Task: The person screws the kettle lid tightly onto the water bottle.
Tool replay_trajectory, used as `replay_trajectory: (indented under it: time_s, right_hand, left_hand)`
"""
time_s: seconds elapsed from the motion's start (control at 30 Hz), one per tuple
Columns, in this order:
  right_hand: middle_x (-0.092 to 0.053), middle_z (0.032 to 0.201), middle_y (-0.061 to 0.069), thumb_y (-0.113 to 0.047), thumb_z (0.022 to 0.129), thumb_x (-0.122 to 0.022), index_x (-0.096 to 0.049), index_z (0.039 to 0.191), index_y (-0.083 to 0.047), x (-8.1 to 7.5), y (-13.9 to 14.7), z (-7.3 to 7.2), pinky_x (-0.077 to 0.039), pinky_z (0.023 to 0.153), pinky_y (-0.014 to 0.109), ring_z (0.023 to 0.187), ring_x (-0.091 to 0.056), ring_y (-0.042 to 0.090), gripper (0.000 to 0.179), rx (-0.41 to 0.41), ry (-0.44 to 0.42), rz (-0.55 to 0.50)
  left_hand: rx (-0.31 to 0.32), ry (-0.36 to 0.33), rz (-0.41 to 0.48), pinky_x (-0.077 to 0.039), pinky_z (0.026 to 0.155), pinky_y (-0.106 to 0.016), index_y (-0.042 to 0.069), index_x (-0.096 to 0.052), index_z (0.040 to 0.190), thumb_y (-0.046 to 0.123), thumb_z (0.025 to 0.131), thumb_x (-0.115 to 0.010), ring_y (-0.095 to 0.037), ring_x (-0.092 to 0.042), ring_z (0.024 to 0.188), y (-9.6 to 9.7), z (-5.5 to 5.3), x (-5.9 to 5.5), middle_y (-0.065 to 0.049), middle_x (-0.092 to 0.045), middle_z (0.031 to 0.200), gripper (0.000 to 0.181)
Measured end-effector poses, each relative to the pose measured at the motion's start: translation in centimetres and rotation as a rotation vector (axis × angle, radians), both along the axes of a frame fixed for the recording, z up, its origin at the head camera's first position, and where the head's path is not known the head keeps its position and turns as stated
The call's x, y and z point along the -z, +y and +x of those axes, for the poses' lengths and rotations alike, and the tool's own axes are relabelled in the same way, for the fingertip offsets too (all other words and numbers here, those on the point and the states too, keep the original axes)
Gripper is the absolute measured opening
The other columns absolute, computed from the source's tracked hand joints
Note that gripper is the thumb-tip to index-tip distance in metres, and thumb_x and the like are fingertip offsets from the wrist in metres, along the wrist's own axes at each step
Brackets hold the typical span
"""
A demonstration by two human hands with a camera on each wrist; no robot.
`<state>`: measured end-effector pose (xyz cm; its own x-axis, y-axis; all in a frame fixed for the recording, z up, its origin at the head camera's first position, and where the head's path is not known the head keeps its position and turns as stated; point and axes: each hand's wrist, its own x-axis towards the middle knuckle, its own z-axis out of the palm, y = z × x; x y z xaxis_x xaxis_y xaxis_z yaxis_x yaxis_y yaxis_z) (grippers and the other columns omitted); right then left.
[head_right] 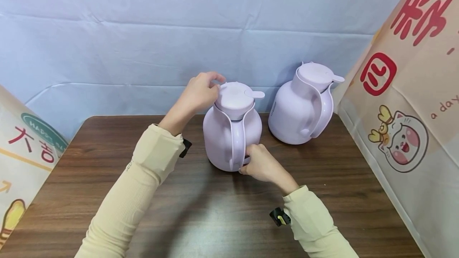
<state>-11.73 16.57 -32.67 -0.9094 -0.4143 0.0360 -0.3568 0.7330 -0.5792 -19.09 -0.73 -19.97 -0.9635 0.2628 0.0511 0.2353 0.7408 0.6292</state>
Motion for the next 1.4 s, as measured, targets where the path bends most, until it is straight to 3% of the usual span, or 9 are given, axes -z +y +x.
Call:
replay_trajectory:
  time_s: [0.2, 0.47, 0.67, 1.2, 1.4]
  right_hand:
    - [-0.065, 0.075, 0.000, -0.008, 0.062, -0.077, -0.067, 0.070, -0.011, 0.0, 0.0, 0.0, -0.046, 0.068, 0.033, 0.073, -0.059, 0.017, 0.014, 0.006, 0.006, 0.005]
    - [-0.065, 0.075, -0.001, -0.007, 0.063, -0.077, -0.067, 0.071, -0.011, 0.0, 0.0, 0.0, -0.046, 0.067, 0.033, 0.073, -0.059, 0.020, 0.014, 0.002, -0.004, 0.002]
    - [-0.065, 0.076, 0.000, -0.006, 0.063, -0.077, -0.067, 0.071, -0.011, 0.0, 0.1, 0.0, -0.046, 0.068, 0.033, 0.074, -0.059, 0.020, 0.014, -0.002, 0.000, -0.003]
    - [-0.065, 0.074, -0.001, -0.007, 0.063, -0.078, -0.067, 0.071, -0.012, 0.1, 0.1, -0.1, -0.046, 0.066, 0.032, 0.072, -0.058, 0.018, 0.014, -0.007, 0.005, 0.004]
    - [-0.065, 0.074, -0.001, -0.008, 0.063, -0.078, -0.067, 0.072, -0.012, 0.1, 0.1, -0.1, -0.045, 0.066, 0.032, 0.072, -0.058, 0.019, 0.014, -0.006, 0.004, 0.003]
  left_hand:
    - [-0.011, -0.017, 0.028, -0.037, 0.089, -0.031, 0.010, -0.057, 0.122, 0.005, 0.091, -0.037, -0.024, -0.045, 0.114, -0.2, 0.2, -0.1, -0.004, -0.053, 0.126, 0.036]
    - [-0.069, -0.031, 0.038, -0.039, 0.086, -0.033, 0.011, -0.060, 0.117, 0.006, 0.092, -0.037, -0.024, -0.044, 0.111, -1.0, 1.1, -0.5, -0.004, -0.055, 0.121, 0.034]
    - [-0.055, -0.019, 0.036, -0.038, 0.090, -0.036, 0.009, -0.061, 0.115, 0.009, 0.094, -0.037, -0.027, -0.042, 0.116, -1.2, 1.4, -0.6, -0.005, -0.056, 0.120, 0.032]
    - [-0.056, -0.021, 0.027, -0.038, 0.090, -0.034, 0.009, -0.059, 0.117, 0.008, 0.093, -0.037, -0.026, -0.044, 0.114, -0.7, 0.7, -0.3, -0.005, -0.057, 0.119, 0.032]
    - [-0.052, -0.015, 0.035, -0.038, 0.092, -0.033, 0.010, -0.049, 0.128, 0.011, 0.095, -0.037, -0.024, -0.044, 0.117, -0.5, 0.6, -0.2, -0.004, -0.053, 0.127, 0.035]
